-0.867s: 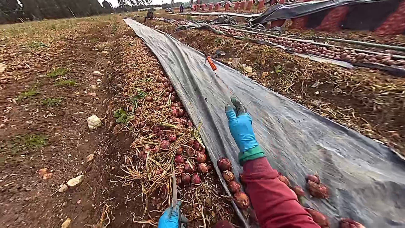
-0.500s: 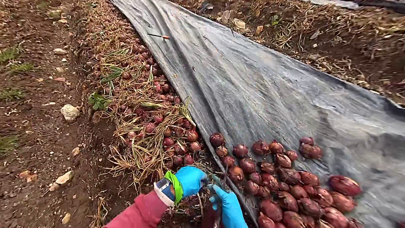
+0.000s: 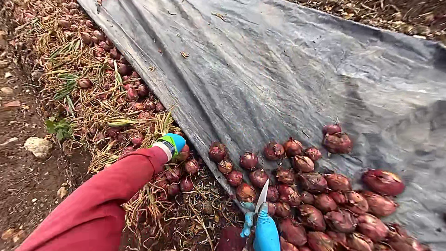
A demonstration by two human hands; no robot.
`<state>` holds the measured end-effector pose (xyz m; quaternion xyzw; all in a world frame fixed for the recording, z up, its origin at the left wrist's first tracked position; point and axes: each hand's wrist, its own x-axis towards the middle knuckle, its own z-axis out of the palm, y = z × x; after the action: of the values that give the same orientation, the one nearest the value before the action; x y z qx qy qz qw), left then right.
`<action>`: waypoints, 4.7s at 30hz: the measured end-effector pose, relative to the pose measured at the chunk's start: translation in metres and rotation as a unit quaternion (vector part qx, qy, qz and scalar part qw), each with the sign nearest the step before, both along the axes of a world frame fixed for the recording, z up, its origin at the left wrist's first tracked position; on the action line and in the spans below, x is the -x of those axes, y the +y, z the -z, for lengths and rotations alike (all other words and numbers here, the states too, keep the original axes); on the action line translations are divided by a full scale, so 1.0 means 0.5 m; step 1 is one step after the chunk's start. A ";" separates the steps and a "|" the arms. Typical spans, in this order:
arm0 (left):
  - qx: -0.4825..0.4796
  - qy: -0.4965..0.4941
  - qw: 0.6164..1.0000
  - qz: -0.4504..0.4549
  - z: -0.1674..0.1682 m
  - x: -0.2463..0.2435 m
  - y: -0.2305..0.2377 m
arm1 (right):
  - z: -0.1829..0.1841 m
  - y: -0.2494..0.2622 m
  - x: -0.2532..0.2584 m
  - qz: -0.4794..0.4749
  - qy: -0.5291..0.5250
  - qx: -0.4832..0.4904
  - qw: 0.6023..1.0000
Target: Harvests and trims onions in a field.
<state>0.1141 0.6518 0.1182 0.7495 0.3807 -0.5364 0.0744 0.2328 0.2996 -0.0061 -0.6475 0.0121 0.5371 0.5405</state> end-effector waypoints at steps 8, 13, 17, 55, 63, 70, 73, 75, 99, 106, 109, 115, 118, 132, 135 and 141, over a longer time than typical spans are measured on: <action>-0.030 -0.333 0.931 -0.146 -0.096 0.177 -0.201 | -0.038 0.117 0.094 -0.256 0.064 -0.245 0.933; 0.163 -0.421 0.859 -0.242 -0.125 0.284 -0.349 | -0.154 0.079 0.128 -0.292 -0.171 -0.258 0.905; 0.008 -0.311 0.932 -0.185 -0.154 0.316 -0.404 | -0.159 0.031 0.137 -0.409 -0.179 -0.147 0.883; 0.084 -0.306 0.927 -0.200 -0.065 0.209 -0.433 | -0.088 0.058 0.114 -0.479 -0.130 -0.138 0.857; -0.035 -0.144 0.978 -0.149 0.308 0.193 -0.265 | -0.028 0.063 0.027 -0.231 -0.081 -0.103 0.964; -0.035 -0.230 0.935 -0.268 0.307 0.211 -0.246 | 0.040 0.027 0.035 -0.124 0.139 -0.011 0.982; 0.026 -0.424 0.781 -0.457 0.204 0.198 -0.287 | 0.066 0.041 0.084 -0.199 0.168 -0.029 0.965; 0.074 -0.478 0.734 -0.476 0.141 0.183 -0.334 | 0.049 0.060 0.105 -0.263 0.119 -0.121 0.950; 0.029 -0.310 0.925 -0.219 -0.083 0.258 -0.392 | -0.054 0.021 0.114 -0.515 -0.035 -0.090 0.852; -0.052 -0.236 0.938 -0.248 -0.026 0.218 -0.392 | -0.095 -0.009 0.048 -0.255 -0.045 -0.123 0.958; -0.154 -0.232 0.895 -0.348 0.114 0.311 -0.353 | -0.081 -0.014 0.019 -0.141 -0.056 -0.101 0.983; -0.213 -0.207 0.861 -0.413 0.396 0.308 -0.426 | -0.050 -0.038 0.072 -0.206 0.006 -0.116 0.972; -0.214 -0.186 0.833 -0.475 0.400 0.325 -0.415 | -0.030 -0.035 0.085 -0.186 0.066 -0.064 0.978; 0.025 -0.296 0.924 -0.240 -0.035 0.316 -0.444 | -0.082 0.026 0.181 -0.371 -0.038 -0.138 0.917; -0.023 -0.363 0.893 -0.264 -0.058 0.303 -0.488 | -0.088 -0.013 0.178 -0.401 -0.026 -0.139 0.905; 0.032 -0.336 0.916 -0.217 -0.064 0.181 -0.472 | -0.115 -0.071 0.079 -0.238 -0.063 -0.151 0.957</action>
<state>0.0235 0.4159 0.1502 0.7817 0.4693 -0.2351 0.3367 0.1933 0.2641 0.0514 -0.5746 -0.2578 0.6041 0.4883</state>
